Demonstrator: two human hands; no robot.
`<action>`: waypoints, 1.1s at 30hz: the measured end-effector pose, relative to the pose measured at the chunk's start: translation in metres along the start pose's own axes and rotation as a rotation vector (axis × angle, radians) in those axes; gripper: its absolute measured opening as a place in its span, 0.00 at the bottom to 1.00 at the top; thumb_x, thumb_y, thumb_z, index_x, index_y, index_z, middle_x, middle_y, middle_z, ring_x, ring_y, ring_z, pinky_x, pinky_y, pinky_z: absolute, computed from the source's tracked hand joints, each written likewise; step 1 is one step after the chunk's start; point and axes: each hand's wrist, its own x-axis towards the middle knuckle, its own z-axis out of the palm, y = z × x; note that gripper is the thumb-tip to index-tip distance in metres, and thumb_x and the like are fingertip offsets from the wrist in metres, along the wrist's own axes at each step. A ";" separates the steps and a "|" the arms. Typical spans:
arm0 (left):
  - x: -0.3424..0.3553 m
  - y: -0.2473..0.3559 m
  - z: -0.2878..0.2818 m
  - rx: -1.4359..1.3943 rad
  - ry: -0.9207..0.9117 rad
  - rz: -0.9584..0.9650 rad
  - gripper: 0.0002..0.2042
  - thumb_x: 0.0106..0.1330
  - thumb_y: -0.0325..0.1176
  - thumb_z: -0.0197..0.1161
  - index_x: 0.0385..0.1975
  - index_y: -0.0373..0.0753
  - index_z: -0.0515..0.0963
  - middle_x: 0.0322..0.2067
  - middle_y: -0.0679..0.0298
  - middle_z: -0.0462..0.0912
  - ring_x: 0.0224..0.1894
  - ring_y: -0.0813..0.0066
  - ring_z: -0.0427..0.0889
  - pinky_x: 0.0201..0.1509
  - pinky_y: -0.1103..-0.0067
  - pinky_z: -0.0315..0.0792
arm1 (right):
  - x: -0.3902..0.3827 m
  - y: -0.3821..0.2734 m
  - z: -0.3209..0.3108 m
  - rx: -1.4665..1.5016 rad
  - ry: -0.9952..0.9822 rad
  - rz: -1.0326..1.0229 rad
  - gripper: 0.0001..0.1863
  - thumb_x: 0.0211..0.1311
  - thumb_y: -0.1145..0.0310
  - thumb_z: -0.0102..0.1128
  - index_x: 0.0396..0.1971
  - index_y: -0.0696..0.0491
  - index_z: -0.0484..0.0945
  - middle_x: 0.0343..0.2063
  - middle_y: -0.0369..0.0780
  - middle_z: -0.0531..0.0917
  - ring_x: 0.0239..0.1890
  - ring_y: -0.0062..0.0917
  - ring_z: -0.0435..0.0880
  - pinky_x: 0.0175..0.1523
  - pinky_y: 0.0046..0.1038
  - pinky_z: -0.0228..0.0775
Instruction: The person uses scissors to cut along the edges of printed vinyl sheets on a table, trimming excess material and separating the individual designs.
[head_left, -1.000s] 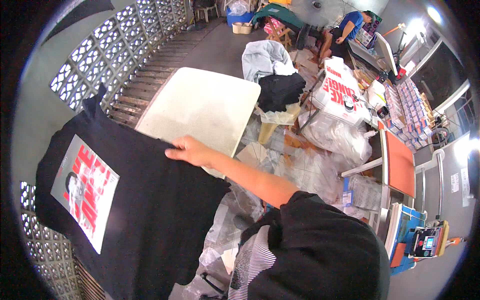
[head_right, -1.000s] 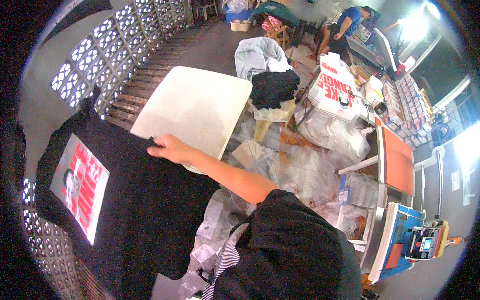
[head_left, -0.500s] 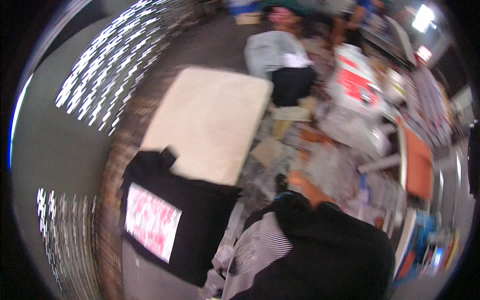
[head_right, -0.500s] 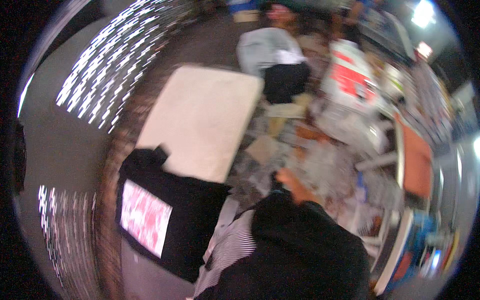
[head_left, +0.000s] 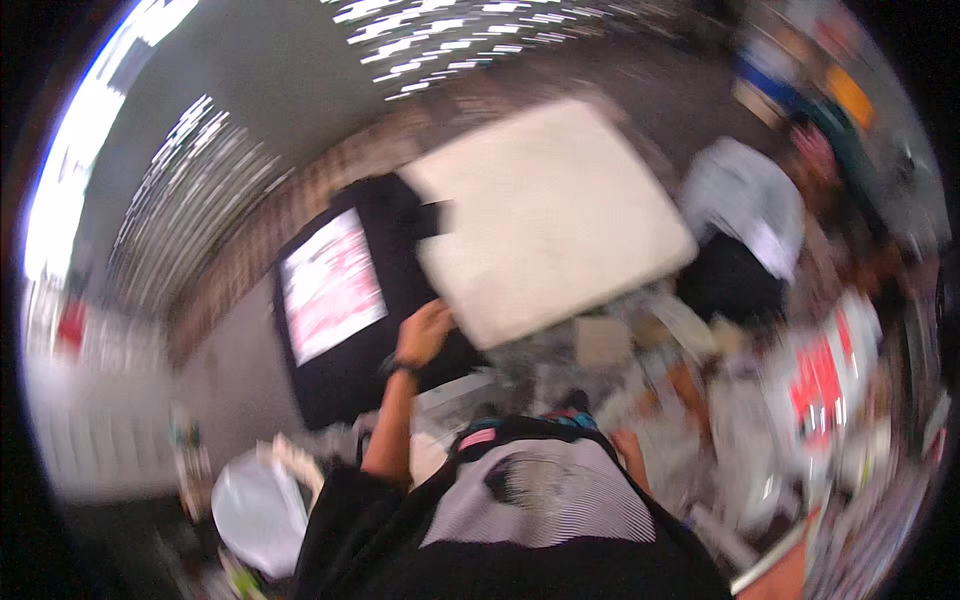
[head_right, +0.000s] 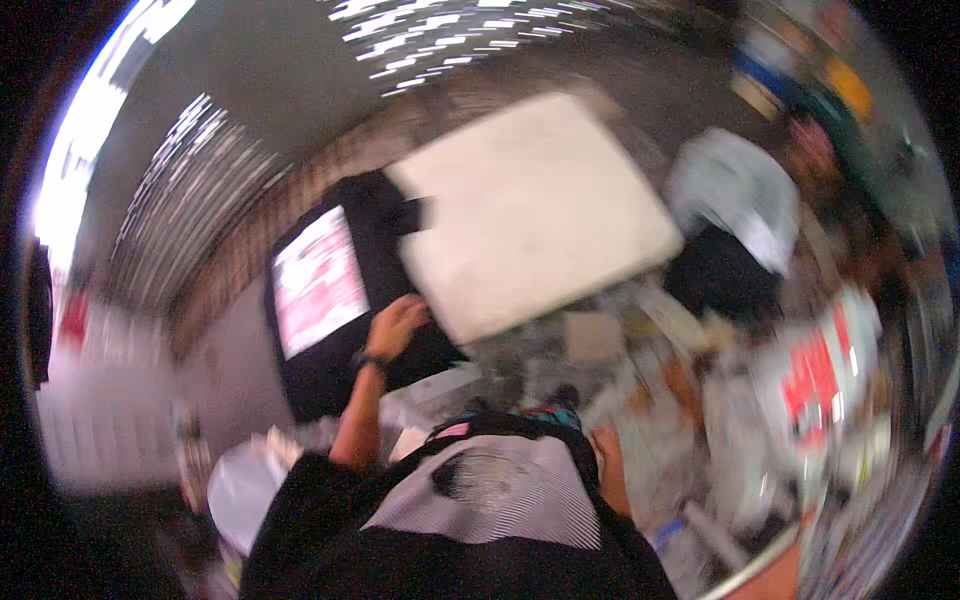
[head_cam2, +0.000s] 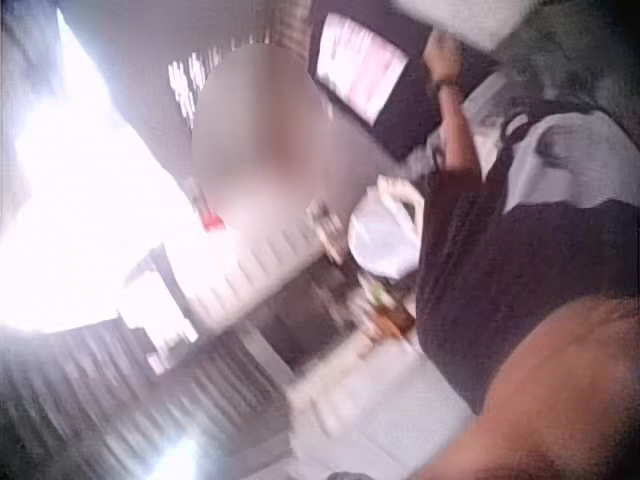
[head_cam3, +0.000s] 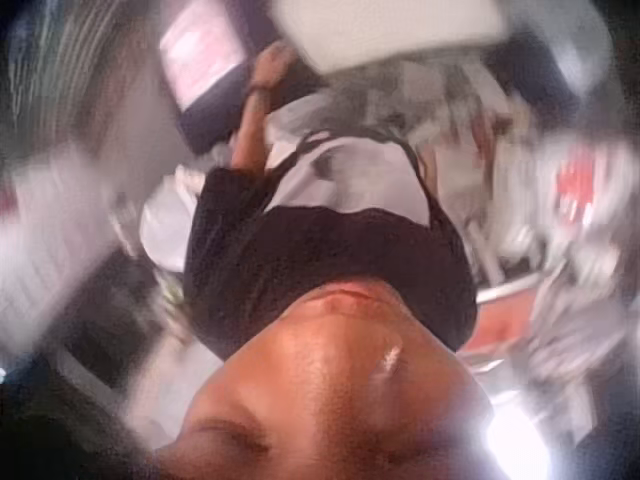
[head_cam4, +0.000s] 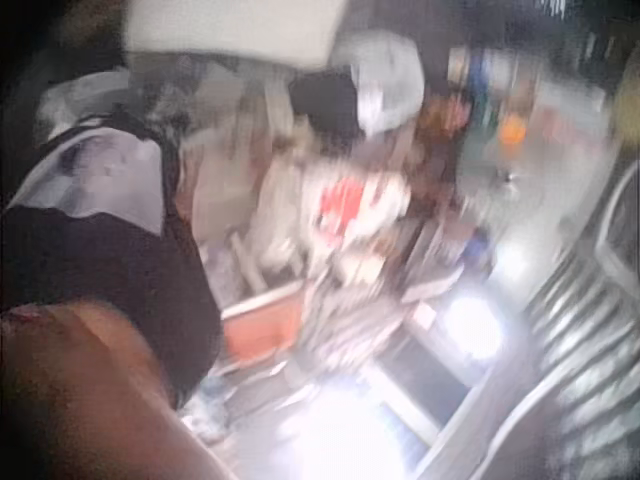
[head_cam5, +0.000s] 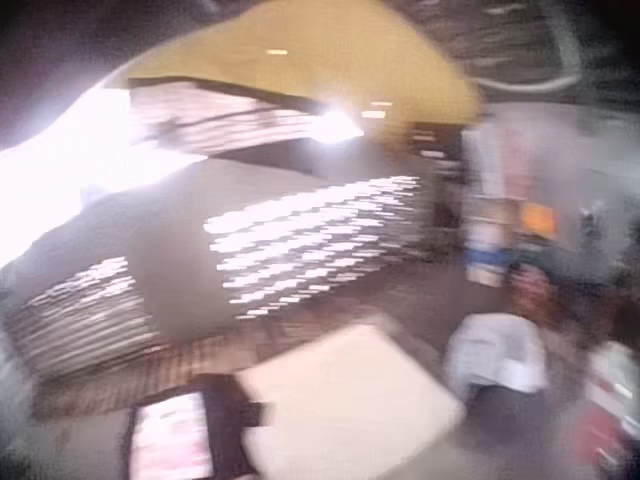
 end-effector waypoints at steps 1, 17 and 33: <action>-0.010 0.002 0.019 0.044 -0.083 -0.019 0.13 0.75 0.35 0.54 0.47 0.33 0.80 0.35 0.65 0.84 0.39 0.74 0.82 0.45 0.77 0.75 | -0.004 -0.007 -0.027 0.270 0.038 0.102 0.18 0.59 0.60 0.56 0.20 0.60 0.79 0.16 0.46 0.79 0.17 0.35 0.77 0.26 0.39 0.68; 0.017 -0.146 0.144 1.000 -1.315 -0.288 0.17 0.72 0.43 0.49 0.40 0.36 0.81 0.35 0.52 0.85 0.36 0.58 0.84 0.41 0.64 0.76 | -0.104 0.088 -0.063 0.448 0.406 0.724 0.12 0.63 0.65 0.56 0.37 0.56 0.85 0.23 0.41 0.86 0.22 0.25 0.84 0.28 0.29 0.76; 0.114 0.012 0.510 0.480 -1.295 0.148 0.09 0.70 0.33 0.57 0.37 0.36 0.81 0.26 0.66 0.83 0.30 0.77 0.82 0.34 0.77 0.75 | -0.110 0.091 -0.023 0.460 0.792 0.791 0.13 0.56 0.64 0.58 0.33 0.58 0.85 0.30 0.54 0.85 0.36 0.49 0.84 0.41 0.45 0.75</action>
